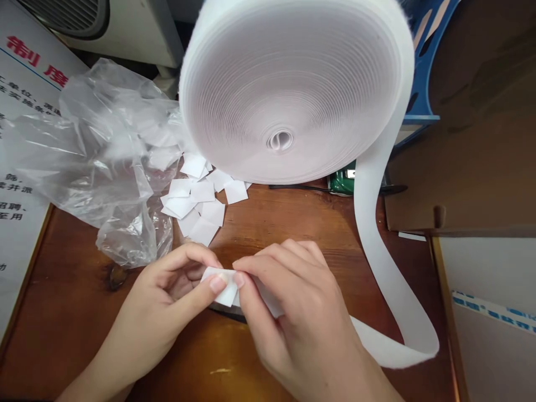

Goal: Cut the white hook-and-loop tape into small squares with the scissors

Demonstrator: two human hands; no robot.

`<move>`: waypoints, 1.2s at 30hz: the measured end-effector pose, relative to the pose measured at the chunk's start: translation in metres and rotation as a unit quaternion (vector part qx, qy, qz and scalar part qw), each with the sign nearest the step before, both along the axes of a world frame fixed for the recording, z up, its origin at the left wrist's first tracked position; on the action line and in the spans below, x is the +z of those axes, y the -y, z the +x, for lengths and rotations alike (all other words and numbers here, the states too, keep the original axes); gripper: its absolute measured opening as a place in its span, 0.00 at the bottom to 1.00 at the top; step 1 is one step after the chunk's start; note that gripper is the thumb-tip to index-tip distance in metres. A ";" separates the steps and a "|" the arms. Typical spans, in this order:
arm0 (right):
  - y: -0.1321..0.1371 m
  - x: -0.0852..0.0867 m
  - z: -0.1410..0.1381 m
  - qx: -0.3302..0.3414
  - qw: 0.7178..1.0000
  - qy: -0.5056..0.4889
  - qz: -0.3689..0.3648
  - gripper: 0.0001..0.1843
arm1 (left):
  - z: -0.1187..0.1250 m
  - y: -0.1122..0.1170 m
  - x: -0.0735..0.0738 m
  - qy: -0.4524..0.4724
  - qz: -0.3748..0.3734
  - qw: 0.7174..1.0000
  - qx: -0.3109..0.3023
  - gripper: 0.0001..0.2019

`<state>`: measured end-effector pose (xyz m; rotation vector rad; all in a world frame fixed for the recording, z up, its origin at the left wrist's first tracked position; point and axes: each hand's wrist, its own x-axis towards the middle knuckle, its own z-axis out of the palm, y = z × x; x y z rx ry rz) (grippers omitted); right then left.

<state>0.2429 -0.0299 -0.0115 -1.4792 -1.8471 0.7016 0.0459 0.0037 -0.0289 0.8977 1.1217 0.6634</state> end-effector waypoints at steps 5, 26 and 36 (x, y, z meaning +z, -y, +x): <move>-0.002 0.005 0.006 0.058 0.997 0.013 -0.045 0.10 | -0.009 -0.004 0.002 -0.016 -0.060 0.995 -0.073 0.08; 0.005 0.000 0.003 -0.003 0.976 0.185 0.114 0.08 | -0.012 -0.008 -0.003 -0.019 -0.058 0.995 -0.077 0.12; -0.001 0.012 0.009 0.056 0.987 0.019 -0.147 0.12 | -0.013 -0.012 0.002 -0.048 -0.062 0.987 -0.142 0.09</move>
